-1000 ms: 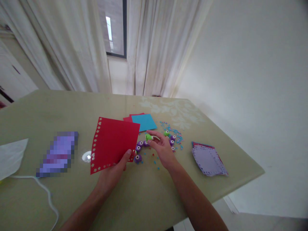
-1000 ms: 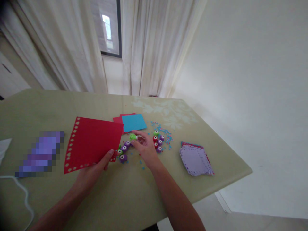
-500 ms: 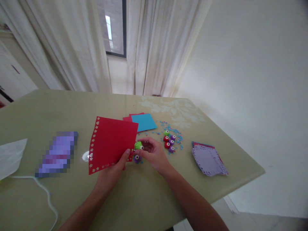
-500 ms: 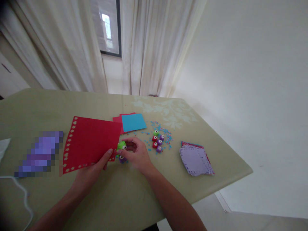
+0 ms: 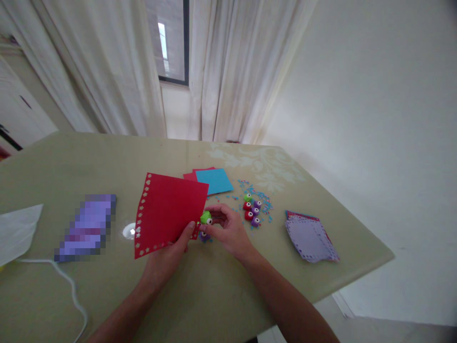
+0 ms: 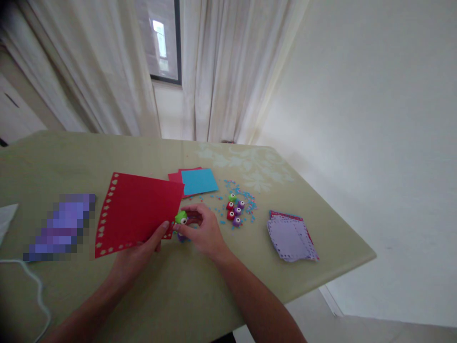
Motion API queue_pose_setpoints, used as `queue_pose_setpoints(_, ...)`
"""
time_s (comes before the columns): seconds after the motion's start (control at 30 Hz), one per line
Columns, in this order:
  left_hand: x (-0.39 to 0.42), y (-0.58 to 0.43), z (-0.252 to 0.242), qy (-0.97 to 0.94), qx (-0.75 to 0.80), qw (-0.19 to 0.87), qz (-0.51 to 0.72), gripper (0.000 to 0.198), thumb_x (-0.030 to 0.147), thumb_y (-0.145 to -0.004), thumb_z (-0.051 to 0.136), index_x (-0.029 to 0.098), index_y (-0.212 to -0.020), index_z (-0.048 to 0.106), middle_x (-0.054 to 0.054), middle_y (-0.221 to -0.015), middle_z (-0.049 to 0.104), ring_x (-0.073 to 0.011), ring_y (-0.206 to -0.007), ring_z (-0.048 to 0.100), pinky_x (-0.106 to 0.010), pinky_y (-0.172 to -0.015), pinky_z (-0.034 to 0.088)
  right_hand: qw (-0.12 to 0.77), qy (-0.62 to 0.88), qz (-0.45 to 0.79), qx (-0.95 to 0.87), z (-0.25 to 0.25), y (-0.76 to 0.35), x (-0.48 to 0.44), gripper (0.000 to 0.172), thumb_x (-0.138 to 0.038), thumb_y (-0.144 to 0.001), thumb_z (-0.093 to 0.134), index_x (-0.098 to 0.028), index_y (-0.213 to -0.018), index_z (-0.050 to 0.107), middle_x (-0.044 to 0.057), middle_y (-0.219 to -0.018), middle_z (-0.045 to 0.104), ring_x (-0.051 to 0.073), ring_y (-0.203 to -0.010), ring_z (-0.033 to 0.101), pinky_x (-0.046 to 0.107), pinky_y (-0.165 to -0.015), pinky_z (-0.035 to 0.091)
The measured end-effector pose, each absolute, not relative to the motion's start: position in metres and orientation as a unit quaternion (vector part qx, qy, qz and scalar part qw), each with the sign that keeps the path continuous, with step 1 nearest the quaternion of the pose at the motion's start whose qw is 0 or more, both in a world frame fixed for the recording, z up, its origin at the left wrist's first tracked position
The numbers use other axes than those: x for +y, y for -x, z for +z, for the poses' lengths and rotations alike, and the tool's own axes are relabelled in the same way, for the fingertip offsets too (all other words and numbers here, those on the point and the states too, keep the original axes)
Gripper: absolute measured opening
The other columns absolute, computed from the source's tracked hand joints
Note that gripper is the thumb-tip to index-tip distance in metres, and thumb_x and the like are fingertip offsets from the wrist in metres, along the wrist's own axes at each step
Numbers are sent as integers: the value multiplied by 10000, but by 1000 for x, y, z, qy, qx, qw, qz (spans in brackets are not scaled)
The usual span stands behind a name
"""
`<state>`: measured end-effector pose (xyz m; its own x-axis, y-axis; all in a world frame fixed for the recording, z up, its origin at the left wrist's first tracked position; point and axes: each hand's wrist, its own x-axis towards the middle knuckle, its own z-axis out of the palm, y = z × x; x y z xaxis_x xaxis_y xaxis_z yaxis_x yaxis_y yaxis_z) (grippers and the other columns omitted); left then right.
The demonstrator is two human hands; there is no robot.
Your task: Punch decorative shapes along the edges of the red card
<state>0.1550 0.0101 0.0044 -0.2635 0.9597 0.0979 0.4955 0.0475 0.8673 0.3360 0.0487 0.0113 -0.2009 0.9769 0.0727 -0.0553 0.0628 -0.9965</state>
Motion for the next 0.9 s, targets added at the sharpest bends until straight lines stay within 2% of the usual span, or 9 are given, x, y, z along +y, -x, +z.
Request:
queue_pose_setpoints(0.13,11,-153,-3,-563,667,233,429,435,686,-796,630,292,-612,634,-5,-528,604,-255,-572,659,-388,-705,564,473,449,501,-569,11,-337,49,438,-373,-668,955,-239,-1018,728,-2,-862,683,172,-755,625,313,-715,529)
queue_pose_setpoints(0.23,11,-153,-3,-574,667,229,417,405,672,-783,659,299,-625,659,-9,-522,616,-260,-561,655,-393,-690,563,478,425,561,-525,12,-337,50,500,-351,-614,984,-244,-990,673,-26,-835,675,150,-700,604,283,-654,501)
queue_pose_setpoints(0.4,11,-159,4,-568,663,234,427,414,659,-789,638,286,-609,634,-4,-522,611,-254,-523,632,-400,-658,528,465,383,661,-447,14,-335,49,580,-317,-557,1007,-232,-1015,660,8,-971,754,176,-831,705,307,-774,565)
queue_pose_setpoints(0.57,9,-161,6,-537,648,309,444,396,632,-793,671,273,-629,634,8,-540,630,-230,-522,631,-368,-618,517,455,364,677,-450,19,-333,48,449,-377,-633,976,-222,-988,749,17,-957,784,194,-876,724,341,-876,570)
queue_pose_setpoints(0.67,7,-163,7,-521,642,334,452,399,634,-805,663,265,-653,652,-2,-573,673,-234,-561,672,-359,-632,536,450,354,688,-445,19,-332,46,392,-387,-652,968,-214,-952,784,8,-890,782,178,-815,705,310,-820,559)
queue_pose_setpoints(0.77,6,-164,7,-527,649,306,454,436,676,-783,642,266,-635,653,-16,-575,687,-246,-557,681,-382,-650,541,454,362,694,-427,16,-330,44,418,-390,-638,982,-209,-959,785,5,-873,779,157,-763,685,281,-759,542)
queue_pose_setpoints(0.9,7,-162,4,-557,655,261,438,470,714,-779,616,274,-617,658,-18,-553,682,-252,-538,673,-407,-678,534,457,358,700,-416,12,-328,44,470,-397,-627,993,-206,-995,772,10,-903,781,162,-807,697,277,-780,539)
